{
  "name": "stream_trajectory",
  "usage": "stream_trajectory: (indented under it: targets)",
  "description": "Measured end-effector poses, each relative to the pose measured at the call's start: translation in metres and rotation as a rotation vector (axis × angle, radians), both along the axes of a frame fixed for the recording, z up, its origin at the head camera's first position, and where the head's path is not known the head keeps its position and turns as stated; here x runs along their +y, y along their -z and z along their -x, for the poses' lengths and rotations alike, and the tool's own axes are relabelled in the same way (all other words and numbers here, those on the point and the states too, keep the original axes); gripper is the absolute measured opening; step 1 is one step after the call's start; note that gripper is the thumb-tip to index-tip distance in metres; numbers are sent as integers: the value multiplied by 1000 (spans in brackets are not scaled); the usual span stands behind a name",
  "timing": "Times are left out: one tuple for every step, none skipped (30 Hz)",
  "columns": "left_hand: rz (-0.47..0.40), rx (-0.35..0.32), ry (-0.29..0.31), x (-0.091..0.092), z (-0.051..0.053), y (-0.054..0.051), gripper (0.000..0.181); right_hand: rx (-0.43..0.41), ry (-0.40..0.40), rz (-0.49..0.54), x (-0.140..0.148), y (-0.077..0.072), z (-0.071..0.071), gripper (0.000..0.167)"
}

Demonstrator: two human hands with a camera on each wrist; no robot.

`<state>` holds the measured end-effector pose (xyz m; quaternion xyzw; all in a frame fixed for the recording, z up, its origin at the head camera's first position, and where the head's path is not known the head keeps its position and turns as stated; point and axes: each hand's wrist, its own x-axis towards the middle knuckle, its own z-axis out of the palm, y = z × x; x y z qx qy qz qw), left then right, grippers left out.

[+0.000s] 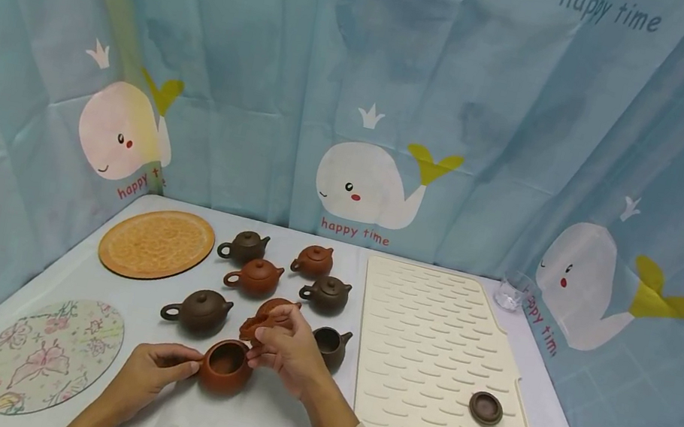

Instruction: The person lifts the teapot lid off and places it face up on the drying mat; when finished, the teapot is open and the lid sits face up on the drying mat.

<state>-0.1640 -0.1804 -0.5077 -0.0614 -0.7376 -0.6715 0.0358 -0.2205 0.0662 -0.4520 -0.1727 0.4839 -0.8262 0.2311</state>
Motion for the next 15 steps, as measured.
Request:
stream_trajectory:
  targets:
    - [1,-2,0,0,0,0,19,6,4,3,0,-1,0,31]
    - [2,-4,-1,0,0,0,19,12,6,6,0,-2,0,34]
    - [4,-8,-2,0,0,1,19,21,5,11,1,-3,0,39]
    - [6,-12,-3,-1,0,1,19,28,3,12,1,-4,0,44]
    - [7,-18,-7,-1,0,1,19,41,1,5,2,-4,0,50]
    - [7,-24,-9,-1,0,1,19,57,1,-8,3,-6,0,55]
    - [9,-29,-13,0,0,1,19,70,0,-24,4,-7,0,60]
    - [11,-33,-17,0,0,1,19,81,6,-47,5,-8,0,62]
    - [14,-37,-20,0,0,0,19,95,17,-77,6,-10,0,63]
    - [16,-39,-23,0,0,0,19,111,33,-118,8,-11,-1,63]
    - [18,-40,-25,0,0,0,19,125,45,-150,10,-13,-1,62]
    - [19,-38,-25,0,0,0,19,137,60,-181,12,-15,-1,61]
    - [19,-36,-27,0,0,0,19,149,76,-210,15,-17,-2,60]
    - [17,-34,-26,0,0,0,19,162,89,-234,17,-20,-2,59]
    - [17,-30,-27,0,0,0,19,178,94,-250,20,-22,-3,59]
